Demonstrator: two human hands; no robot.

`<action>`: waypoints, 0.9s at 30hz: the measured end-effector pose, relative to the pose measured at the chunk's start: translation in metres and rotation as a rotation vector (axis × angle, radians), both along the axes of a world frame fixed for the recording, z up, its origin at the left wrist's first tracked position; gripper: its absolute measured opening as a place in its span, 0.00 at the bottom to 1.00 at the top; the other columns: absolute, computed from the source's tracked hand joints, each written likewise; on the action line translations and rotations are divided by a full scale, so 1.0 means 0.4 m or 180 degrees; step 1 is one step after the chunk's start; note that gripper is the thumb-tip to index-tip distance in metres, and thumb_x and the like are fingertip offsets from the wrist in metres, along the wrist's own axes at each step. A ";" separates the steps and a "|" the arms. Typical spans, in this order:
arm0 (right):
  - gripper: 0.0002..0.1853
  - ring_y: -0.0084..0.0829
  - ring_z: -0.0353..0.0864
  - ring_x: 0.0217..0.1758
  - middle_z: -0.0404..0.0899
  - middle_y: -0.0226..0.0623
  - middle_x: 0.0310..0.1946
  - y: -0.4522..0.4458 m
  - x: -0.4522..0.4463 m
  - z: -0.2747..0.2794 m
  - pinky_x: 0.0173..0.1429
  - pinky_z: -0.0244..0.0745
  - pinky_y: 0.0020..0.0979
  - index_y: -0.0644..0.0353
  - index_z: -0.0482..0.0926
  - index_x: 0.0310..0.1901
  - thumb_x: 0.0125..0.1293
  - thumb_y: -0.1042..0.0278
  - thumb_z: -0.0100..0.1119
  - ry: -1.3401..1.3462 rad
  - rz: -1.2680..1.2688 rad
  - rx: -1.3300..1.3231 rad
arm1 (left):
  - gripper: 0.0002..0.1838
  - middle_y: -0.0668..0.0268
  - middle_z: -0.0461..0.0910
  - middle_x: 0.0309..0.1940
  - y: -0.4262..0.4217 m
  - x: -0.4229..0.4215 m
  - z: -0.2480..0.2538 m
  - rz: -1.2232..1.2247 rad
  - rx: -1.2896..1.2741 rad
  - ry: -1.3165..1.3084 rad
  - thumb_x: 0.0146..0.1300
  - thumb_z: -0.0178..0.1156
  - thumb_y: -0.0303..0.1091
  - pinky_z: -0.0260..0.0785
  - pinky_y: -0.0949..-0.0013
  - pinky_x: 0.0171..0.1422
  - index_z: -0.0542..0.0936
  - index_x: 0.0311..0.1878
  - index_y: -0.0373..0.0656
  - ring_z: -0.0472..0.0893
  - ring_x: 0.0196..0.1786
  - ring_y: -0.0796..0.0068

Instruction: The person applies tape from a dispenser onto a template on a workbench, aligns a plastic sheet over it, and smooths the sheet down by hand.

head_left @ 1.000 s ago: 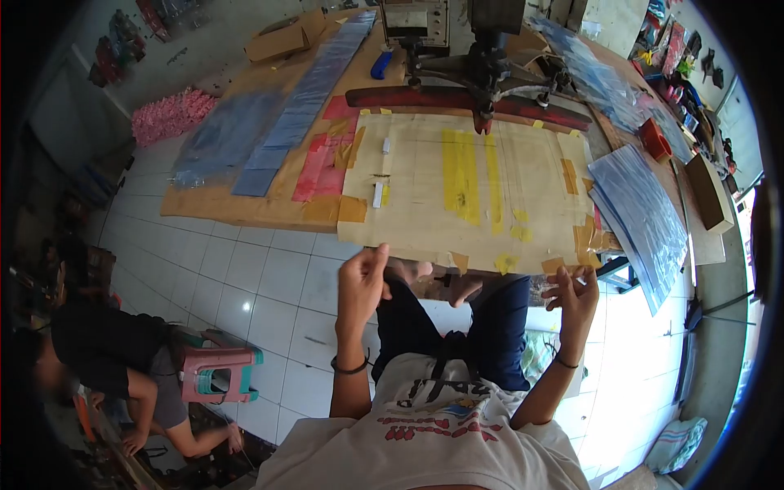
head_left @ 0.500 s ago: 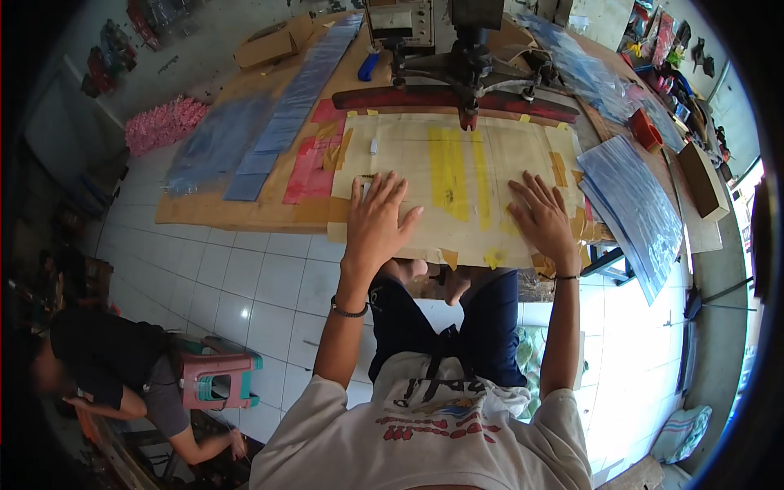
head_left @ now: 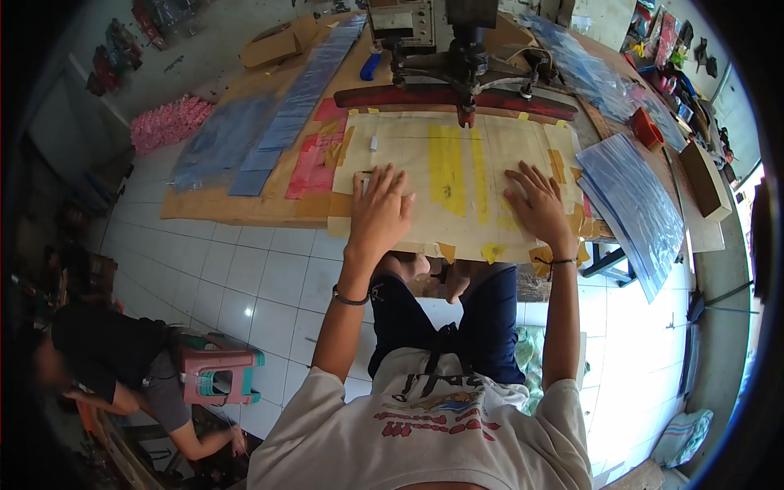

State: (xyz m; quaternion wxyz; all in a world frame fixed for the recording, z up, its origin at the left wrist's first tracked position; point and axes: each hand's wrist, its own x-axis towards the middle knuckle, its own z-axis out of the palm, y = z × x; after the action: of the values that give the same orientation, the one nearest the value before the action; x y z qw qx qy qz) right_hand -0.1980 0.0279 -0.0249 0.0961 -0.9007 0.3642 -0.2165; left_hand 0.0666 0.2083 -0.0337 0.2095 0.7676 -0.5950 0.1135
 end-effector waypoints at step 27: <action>0.23 0.48 0.86 0.58 0.88 0.48 0.52 0.283 -0.071 0.173 0.67 0.77 0.41 0.54 0.86 0.59 0.70 0.48 0.65 0.0943 0.1075 0.1093 | 0.37 0.49 0.61 0.81 -0.113 -0.057 0.000 -0.0567 0.0575 0.0321 0.78 0.51 0.57 0.45 0.42 0.87 0.67 0.78 0.37 0.58 0.84 0.50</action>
State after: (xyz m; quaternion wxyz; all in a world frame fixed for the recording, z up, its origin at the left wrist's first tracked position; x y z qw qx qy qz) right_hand -0.2264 0.1409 0.0443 0.2278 -0.9410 0.2505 0.0014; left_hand 0.0438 0.1633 -0.0338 0.1784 0.7322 -0.6574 0.0017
